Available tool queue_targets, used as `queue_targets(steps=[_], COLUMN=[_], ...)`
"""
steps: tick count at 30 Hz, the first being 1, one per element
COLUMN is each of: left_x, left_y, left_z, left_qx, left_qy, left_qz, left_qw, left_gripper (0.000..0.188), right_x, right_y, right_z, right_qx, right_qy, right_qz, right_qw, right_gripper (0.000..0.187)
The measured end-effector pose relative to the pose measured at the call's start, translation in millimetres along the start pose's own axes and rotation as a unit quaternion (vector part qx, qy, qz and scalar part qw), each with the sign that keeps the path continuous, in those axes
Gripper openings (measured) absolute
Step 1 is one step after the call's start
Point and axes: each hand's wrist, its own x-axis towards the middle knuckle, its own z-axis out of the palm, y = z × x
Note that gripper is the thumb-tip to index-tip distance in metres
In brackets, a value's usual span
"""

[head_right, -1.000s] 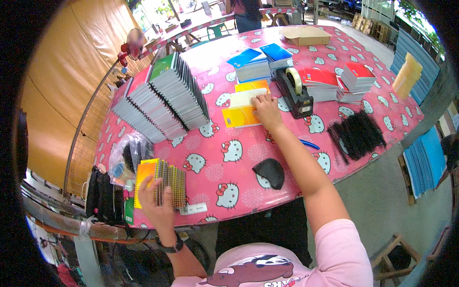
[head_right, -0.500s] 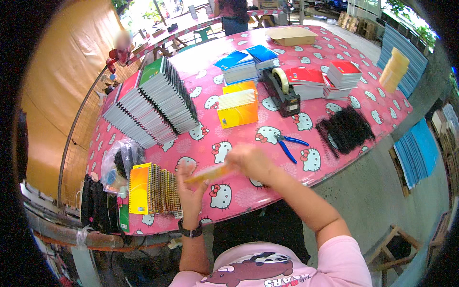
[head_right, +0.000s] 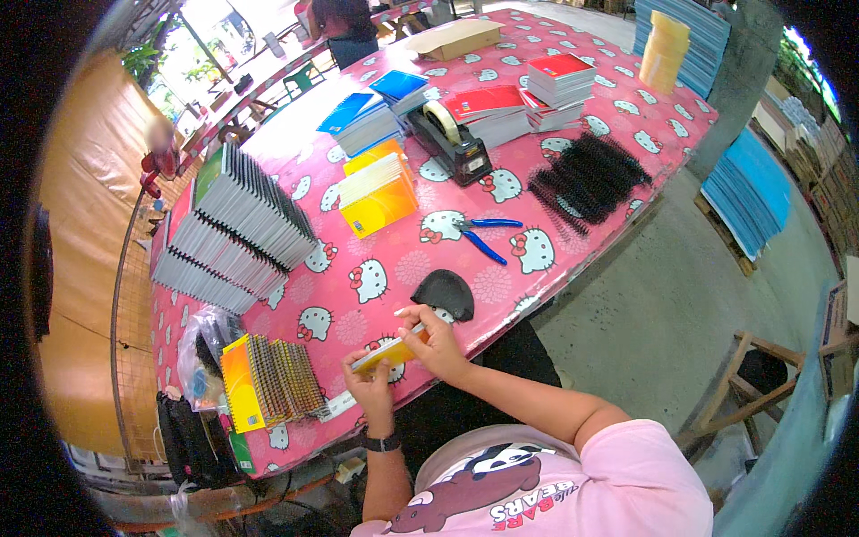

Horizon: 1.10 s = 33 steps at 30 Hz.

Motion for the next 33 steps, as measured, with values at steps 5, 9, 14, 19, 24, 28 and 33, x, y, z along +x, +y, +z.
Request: queue_targets(steps=[5, 9, 14, 19, 24, 28, 33], left_x=[-6, -9, -10, -4, -1, -5, -7], left_y=[2, 16, 45, 60, 56, 54, 54], left_z=[4, 9, 25, 21, 22, 23, 25], left_qx=[-0.032, -0.231, 0.147, 0.358, 0.350, 0.359, 0.360], left_qy=[-0.004, -0.012, 0.106, -0.102, -0.091, -0.072, -0.064], left_qz=[0.016, 0.037, 0.139, 0.224, 0.287, 0.321, 0.342], left_qw=[0.999, 0.972, 0.973, 0.901, 0.887, 0.873, 0.866], left_gripper=[0.038, 0.040, 0.040, 0.019, 0.017, 0.017, 0.017], right_x=[-5, -9, -6, 0, 85, 128, 130], right_y=[-2, 1, 7, 7, -16, -2, 19], right_z=[-7, -3, 4, -8, -120, -215, -230], right_qx=[-0.004, 0.030, 0.037, -0.073, -0.357, -0.658, -0.653], right_qy=[-0.008, -0.013, -0.031, -0.067, 0.133, 0.187, 0.118], right_qz=[-0.035, 0.009, 0.003, -0.092, -0.078, -0.023, 0.004], right_qw=[0.999, 0.999, 0.999, 0.991, 0.921, 0.729, 0.748], right_gripper=[0.028, 0.024, 0.022, 0.021, 0.020, 0.029, 0.028])
